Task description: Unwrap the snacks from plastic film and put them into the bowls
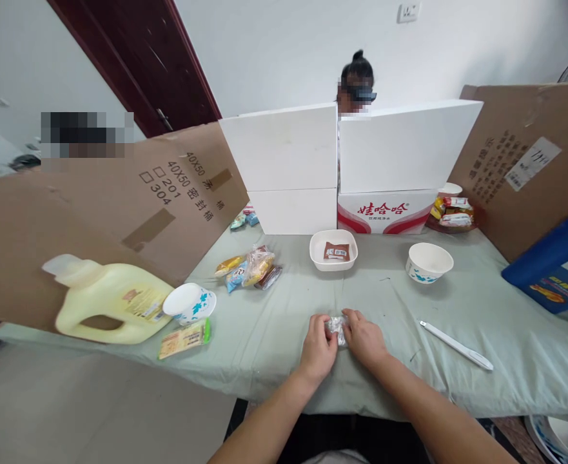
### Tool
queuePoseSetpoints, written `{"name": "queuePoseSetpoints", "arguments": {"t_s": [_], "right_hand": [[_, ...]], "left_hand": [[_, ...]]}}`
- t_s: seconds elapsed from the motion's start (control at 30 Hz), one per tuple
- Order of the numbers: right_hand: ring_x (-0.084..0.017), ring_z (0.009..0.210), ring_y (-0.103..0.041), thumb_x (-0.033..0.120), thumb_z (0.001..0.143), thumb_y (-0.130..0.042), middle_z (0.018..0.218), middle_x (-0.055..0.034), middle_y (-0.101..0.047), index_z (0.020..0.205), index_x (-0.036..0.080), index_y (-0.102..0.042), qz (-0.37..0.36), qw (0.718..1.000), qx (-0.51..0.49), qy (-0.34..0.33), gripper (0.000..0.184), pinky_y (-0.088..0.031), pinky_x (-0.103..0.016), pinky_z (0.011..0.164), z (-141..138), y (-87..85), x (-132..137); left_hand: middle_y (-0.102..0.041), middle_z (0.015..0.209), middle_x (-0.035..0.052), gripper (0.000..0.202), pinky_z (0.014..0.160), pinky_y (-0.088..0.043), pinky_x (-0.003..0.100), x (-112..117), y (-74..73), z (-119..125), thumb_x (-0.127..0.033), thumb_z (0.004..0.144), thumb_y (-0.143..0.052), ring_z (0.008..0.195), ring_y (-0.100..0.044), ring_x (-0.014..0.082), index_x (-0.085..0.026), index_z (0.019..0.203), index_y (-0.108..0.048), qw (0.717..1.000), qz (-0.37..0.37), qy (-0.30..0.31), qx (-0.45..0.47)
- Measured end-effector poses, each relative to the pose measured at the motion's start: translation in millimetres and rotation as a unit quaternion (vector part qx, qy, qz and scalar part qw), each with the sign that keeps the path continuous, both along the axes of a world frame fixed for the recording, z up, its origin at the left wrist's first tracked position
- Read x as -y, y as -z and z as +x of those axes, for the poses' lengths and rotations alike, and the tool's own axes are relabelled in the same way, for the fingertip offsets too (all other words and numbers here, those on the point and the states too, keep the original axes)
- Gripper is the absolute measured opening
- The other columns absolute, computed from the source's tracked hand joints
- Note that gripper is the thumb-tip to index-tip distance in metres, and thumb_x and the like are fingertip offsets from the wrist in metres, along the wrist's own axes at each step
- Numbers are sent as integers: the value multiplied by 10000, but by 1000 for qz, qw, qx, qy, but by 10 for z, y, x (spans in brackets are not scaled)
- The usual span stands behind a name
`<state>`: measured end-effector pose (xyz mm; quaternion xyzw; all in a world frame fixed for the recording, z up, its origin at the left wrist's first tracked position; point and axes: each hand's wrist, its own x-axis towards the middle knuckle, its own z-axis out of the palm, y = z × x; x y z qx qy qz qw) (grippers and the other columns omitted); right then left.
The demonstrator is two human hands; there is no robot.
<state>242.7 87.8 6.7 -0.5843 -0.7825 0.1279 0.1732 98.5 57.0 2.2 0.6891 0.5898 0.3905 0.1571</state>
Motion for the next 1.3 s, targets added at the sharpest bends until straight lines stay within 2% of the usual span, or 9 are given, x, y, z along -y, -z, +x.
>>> {"name": "queuePoseSetpoints", "arguments": {"t_s": [0.13,0.33,0.43,0.53,0.63,0.87,0.97,1.13,1.3], "right_hand": [[-191,750,-646,233,924,-414,1039,-93,-636,1242,193,-514,14,999,37,1,335,-453,-293,632,48,-20,15],[-299,1078,-538,286,908,-470,1142,-162,-593,1118,160,-582,140,988,52,31,270,-423,-449,906,318,-203,-1],[-289,1291,-405,311,917,-461,1348,-151,-511,1282,149,-514,187,977,40,-94,403,-341,-473,1048,267,-187,75],[-273,1391,-285,420,912,-468,1477,-141,-388,1438,133,-351,130,963,55,-230,611,-281,-487,1112,144,-72,164],[-279,1407,-259,490,891,-494,1508,-144,-321,1466,124,-302,73,968,59,-231,708,-264,-498,1133,68,39,254],[-123,1238,-510,179,926,-407,1306,-3,-597,1314,259,-532,116,960,40,-252,416,-416,-277,1049,396,-43,393],[-101,1136,-582,152,921,-330,1189,1,-669,1219,244,-597,158,974,39,-155,410,-469,-257,984,925,-360,33],[-231,1090,-588,211,946,-382,1111,-137,-660,1086,137,-642,179,978,56,94,304,-476,-429,945,1849,-934,-1002],[-171,939,-614,363,938,-517,1100,-59,-618,1106,164,-602,148,973,37,174,274,-528,-361,806,2007,-975,-1622]], "left_hand": [[-593,1120,91,179,897,-459,473,49,-50,17,-98,841,-511,1078,-519,283,-189,974,-590,985,49,55,-156],[-582,1191,105,331,938,-432,526,60,-52,-14,-122,811,-554,1171,-469,315,-184,1136,-566,983,39,39,-174],[-562,1217,118,373,968,-421,540,53,16,-30,-125,805,-543,1190,-470,314,-183,1173,-553,986,45,32,-157],[-559,1208,124,324,974,-444,510,56,69,-93,-117,844,-470,1162,-510,278,-179,1154,-544,993,69,7,-95],[-589,1122,113,251,909,-508,420,71,75,-198,-148,903,-388,1072,-576,227,-188,1101,-538,996,89,-23,3],[-622,1030,95,178,862,-537,416,69,120,-292,-252,896,-464,986,-620,233,-198,1029,-571,996,90,0,17],[-641,1028,89,195,818,-557,403,61,154,-271,-262,889,-473,963,-635,237,-217,1037,-590,996,88,22,-17],[-658,983,81,221,760,-568,387,59,157,-250,-257,871,-488,905,-653,235,-223,1066,-587,994,102,30,-39],[-648,947,81,224,759,-552,395,74,59,-207,-195,838,-479,872,-632,228,-208,1035,-585,994,98,39,-33]]}}
